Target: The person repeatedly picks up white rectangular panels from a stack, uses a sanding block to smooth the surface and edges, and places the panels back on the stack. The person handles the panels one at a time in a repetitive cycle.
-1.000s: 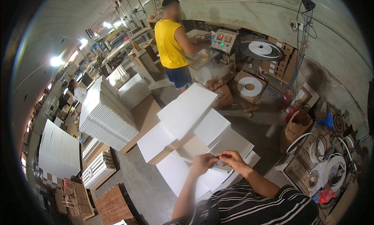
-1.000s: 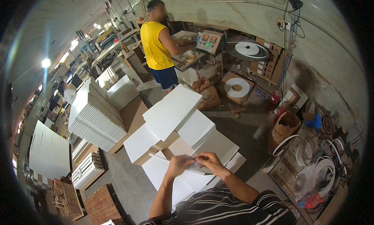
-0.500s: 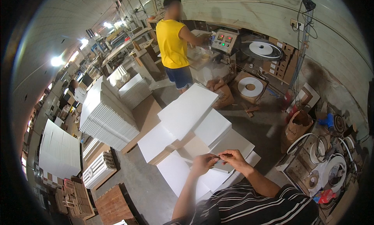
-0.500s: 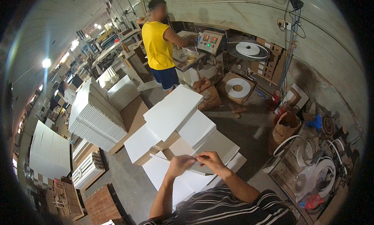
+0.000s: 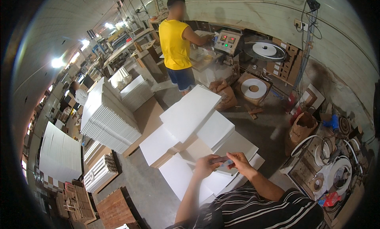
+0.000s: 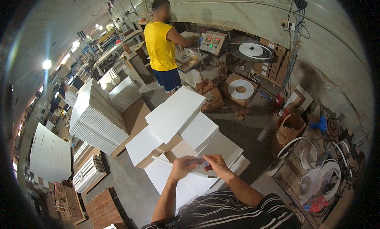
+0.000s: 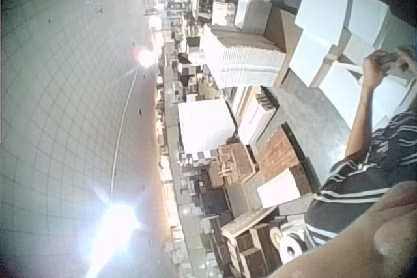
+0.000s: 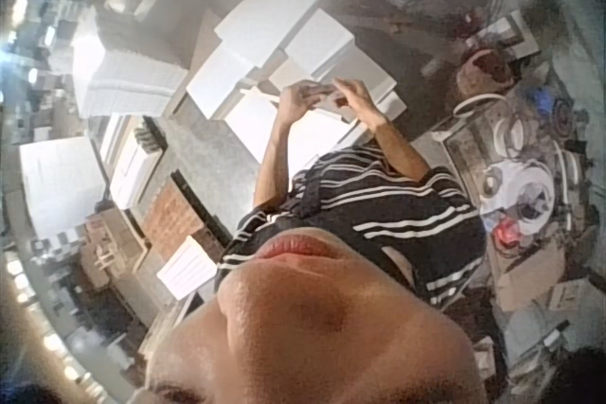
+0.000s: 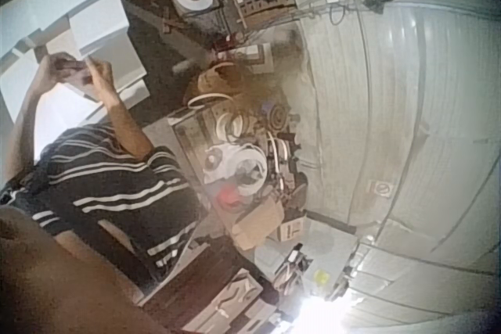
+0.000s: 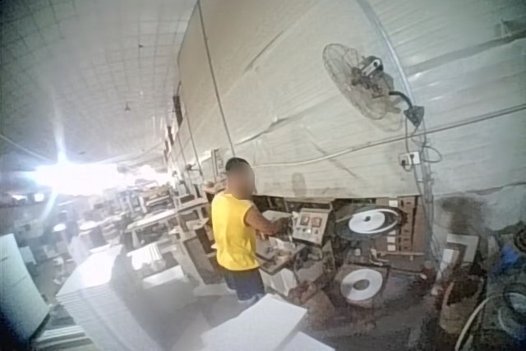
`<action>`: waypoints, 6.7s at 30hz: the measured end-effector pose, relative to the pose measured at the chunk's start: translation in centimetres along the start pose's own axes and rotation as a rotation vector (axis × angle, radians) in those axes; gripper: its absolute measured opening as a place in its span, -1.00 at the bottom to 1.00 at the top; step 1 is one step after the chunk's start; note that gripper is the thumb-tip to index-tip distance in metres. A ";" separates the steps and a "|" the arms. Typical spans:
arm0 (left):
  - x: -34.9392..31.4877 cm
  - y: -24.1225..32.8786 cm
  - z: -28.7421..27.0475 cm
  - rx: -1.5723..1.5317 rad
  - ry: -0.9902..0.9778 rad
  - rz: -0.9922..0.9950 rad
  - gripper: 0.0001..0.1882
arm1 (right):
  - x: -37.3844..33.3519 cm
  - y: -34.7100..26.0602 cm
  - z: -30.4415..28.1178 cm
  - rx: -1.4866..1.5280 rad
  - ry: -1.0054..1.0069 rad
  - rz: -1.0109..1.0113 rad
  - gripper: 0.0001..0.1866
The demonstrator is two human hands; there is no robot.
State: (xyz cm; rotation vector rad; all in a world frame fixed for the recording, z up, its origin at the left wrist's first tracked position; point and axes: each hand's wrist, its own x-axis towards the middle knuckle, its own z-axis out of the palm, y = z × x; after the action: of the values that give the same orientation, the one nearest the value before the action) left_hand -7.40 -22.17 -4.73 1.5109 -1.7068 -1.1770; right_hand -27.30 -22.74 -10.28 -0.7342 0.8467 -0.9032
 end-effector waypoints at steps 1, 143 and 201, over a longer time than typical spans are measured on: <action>0.0 0.0 -0.1 0.019 -0.013 -0.027 -0.76 | -0.1 -0.2 0.1 0.007 0.008 0.023 -0.74; 0.9 -2.2 0.2 0.135 0.001 0.152 -0.75 | -0.1 0.1 -1.3 0.041 -0.078 0.076 -0.90; 0.2 -6.5 2.1 -0.297 0.918 -0.087 0.02 | -7.1 9.4 -12.3 0.357 0.410 0.175 -0.85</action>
State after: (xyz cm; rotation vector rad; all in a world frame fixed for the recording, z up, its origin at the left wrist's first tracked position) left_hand -6.20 -21.71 -11.46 1.5793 -0.8187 -0.5646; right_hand -37.03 -14.74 -21.69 -0.1604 1.0539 -1.0282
